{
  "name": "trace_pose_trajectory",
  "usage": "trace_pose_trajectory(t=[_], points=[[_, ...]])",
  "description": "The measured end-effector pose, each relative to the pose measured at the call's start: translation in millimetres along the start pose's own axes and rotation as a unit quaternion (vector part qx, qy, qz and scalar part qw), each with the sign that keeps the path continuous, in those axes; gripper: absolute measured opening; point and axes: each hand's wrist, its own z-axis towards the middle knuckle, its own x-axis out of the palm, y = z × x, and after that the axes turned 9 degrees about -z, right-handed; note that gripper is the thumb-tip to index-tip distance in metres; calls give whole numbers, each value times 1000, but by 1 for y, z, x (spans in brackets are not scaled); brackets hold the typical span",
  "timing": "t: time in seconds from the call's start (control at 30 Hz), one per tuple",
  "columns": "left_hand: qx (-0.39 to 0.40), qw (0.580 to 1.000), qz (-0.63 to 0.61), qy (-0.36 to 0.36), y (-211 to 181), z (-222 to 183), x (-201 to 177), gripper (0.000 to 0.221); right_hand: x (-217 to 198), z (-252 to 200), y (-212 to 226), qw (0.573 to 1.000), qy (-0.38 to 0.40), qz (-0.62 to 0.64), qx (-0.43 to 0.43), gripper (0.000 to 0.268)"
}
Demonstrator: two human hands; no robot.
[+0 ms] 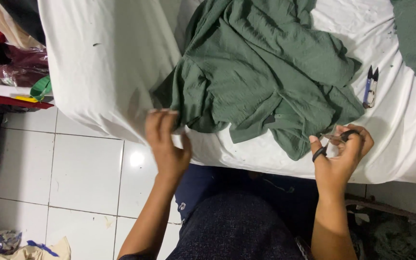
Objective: Using thread snips to remove loose threads and small fabric pieces from a green garment as a finishing step.
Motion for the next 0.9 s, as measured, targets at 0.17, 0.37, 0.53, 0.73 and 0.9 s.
trace_pose_trajectory(t=[0.17,0.37,0.53,0.73,0.9], points=[[89,982,24,165,-9,-1,41,52,13,5,33,996,20,-10,-83,70],[71,992,-48,88,-13,3,69,25,64,-3,40,995,1,37,-95,37],[57,991,-72,96,-8,-9,72,24,118,-6,31,994,29,10,-107,33],[16,989,-91,113,2,-17,72,29,139,-1,28,997,18,23,-74,26],[13,986,-125,112,-1,-14,67,34,94,-15,25,971,123,204,19,28]])
